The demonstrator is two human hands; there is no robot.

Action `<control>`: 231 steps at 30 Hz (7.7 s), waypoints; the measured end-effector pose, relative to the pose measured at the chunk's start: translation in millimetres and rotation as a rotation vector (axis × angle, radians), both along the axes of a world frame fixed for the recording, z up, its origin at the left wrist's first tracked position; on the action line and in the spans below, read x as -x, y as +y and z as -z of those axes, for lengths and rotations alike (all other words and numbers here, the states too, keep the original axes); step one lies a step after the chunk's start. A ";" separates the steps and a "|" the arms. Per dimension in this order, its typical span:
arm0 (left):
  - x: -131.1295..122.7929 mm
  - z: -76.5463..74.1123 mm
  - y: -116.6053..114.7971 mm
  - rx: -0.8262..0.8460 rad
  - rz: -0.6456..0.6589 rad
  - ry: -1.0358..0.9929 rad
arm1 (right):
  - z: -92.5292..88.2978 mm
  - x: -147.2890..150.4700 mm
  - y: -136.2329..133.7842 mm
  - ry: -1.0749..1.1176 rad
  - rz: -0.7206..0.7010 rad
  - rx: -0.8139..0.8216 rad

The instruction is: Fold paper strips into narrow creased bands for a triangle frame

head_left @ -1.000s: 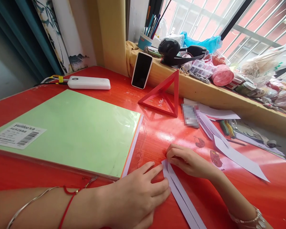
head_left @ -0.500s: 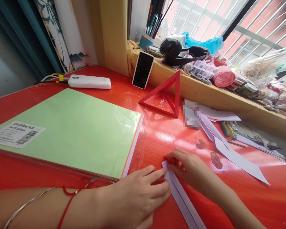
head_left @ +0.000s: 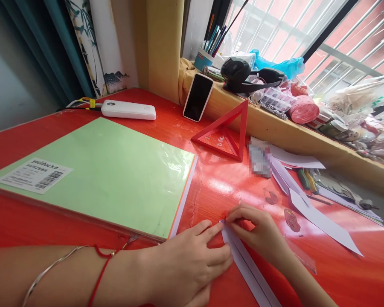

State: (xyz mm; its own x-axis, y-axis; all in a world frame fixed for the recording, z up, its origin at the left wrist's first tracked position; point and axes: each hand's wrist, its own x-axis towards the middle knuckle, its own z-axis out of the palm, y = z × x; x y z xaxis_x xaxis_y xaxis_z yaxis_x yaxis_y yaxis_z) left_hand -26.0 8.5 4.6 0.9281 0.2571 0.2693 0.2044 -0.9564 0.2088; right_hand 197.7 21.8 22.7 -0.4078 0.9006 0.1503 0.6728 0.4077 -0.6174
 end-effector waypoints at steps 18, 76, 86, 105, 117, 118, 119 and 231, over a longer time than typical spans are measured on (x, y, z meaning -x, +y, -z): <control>0.7 -2.2 -1.3 0.095 -0.042 0.018 | 25.6 -18.7 -7.3 -0.120 -0.227 -0.449; 4.4 -5.4 7.3 -0.009 -0.017 -0.017 | -0.4 -61.3 -4.4 -0.431 0.232 -0.014; 3.4 -4.1 8.4 0.013 0.003 -0.026 | -10.6 -72.5 -0.9 -0.355 0.145 0.113; 3.9 -5.3 9.2 0.085 0.049 0.020 | -29.7 -62.0 -5.3 -0.059 0.113 0.140; 1.5 -6.8 9.9 0.047 0.107 0.030 | -7.2 -29.4 -5.8 -0.290 -0.242 -0.075; 1.5 -6.5 9.9 0.044 0.111 0.021 | -5.5 -29.2 -4.2 -0.282 -0.264 -0.104; 1.6 -6.2 9.9 0.039 0.113 0.015 | -4.4 -29.3 -2.8 -0.272 -0.287 -0.126; 2.7 -1.3 -2.5 0.125 0.018 0.016 | -0.1 -21.8 -11.9 -0.149 -0.184 -0.081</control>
